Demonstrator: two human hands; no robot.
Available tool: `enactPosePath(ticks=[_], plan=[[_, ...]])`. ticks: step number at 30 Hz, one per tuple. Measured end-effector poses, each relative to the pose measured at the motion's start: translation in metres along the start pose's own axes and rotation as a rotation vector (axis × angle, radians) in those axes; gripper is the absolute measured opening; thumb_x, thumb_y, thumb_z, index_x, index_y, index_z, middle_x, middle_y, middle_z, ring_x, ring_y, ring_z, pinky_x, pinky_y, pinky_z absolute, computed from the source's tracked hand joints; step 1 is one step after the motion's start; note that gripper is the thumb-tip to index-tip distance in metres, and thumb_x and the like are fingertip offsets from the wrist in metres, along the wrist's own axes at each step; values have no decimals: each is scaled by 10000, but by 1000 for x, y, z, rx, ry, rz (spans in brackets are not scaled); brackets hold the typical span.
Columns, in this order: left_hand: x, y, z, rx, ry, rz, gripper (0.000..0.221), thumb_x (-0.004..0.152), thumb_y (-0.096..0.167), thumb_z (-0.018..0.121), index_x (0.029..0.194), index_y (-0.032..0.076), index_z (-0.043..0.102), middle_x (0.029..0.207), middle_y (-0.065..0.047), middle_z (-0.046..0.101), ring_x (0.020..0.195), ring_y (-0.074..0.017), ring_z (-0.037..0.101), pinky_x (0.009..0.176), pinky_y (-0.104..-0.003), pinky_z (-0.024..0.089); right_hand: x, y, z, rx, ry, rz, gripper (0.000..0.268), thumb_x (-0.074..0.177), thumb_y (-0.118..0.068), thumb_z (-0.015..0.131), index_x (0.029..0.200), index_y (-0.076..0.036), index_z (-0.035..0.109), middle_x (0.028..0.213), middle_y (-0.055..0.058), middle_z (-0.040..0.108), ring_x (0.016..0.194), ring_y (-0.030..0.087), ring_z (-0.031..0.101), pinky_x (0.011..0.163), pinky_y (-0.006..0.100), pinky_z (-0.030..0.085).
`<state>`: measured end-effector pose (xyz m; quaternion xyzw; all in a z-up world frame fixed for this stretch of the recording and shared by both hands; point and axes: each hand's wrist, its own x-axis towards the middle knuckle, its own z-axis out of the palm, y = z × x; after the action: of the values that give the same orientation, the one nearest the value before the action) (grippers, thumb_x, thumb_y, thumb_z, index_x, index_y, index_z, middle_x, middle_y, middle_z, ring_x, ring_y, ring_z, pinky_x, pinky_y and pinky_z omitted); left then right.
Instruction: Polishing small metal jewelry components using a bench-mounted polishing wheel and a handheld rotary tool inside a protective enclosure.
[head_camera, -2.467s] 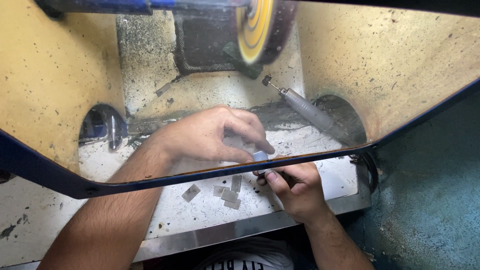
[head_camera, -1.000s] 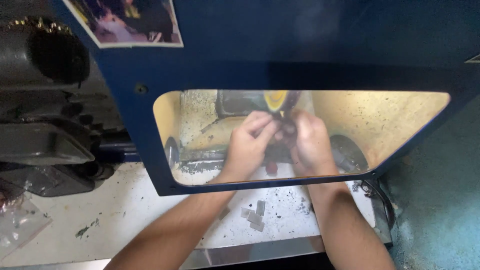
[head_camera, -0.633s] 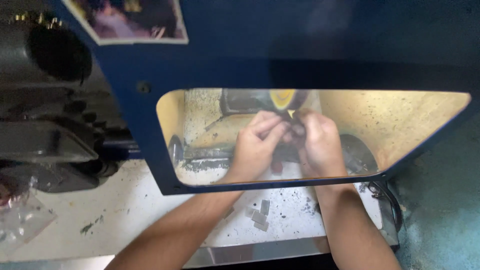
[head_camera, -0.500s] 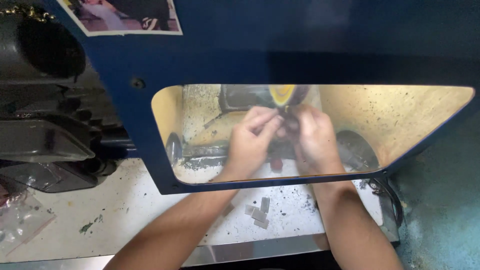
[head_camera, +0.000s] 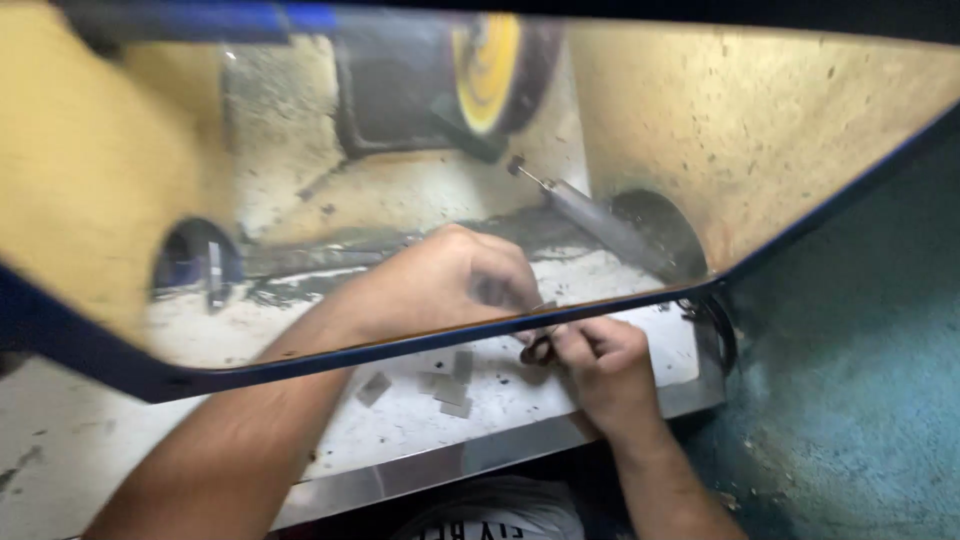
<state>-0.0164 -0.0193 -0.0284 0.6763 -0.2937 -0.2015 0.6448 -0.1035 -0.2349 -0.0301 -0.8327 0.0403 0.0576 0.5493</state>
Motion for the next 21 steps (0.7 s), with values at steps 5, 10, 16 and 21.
enactPosePath(ticks=[5,10,16,21], plan=[[1,7,0,60,-76,-16,180,800,331,828,903,185,811,928,-43,791,945,-255,748,864,-383,573,-6,-8,4,112,-83,-127,248,896,-48,663,649,-18,660,537,67,633,547,94,573,485,281,547],[2,11,-4,90,-109,-28,177,831,332,795,909,175,816,970,-67,803,994,-276,735,876,-396,559,-6,-2,5,245,-101,-252,328,922,-54,677,601,-5,625,577,125,706,538,159,718,487,254,566],[5,16,-8,169,-173,166,257,933,349,647,890,121,757,885,-2,758,853,-158,706,797,-317,564,-11,-2,5,242,-132,-211,314,975,-204,648,734,-3,653,771,133,754,792,215,764,698,326,668],[4,11,-9,178,-170,172,257,941,341,643,882,116,752,904,-9,761,882,-168,710,830,-327,563,-9,-4,3,78,-115,-226,300,969,-244,653,753,-56,744,757,51,776,769,159,766,724,275,627]])
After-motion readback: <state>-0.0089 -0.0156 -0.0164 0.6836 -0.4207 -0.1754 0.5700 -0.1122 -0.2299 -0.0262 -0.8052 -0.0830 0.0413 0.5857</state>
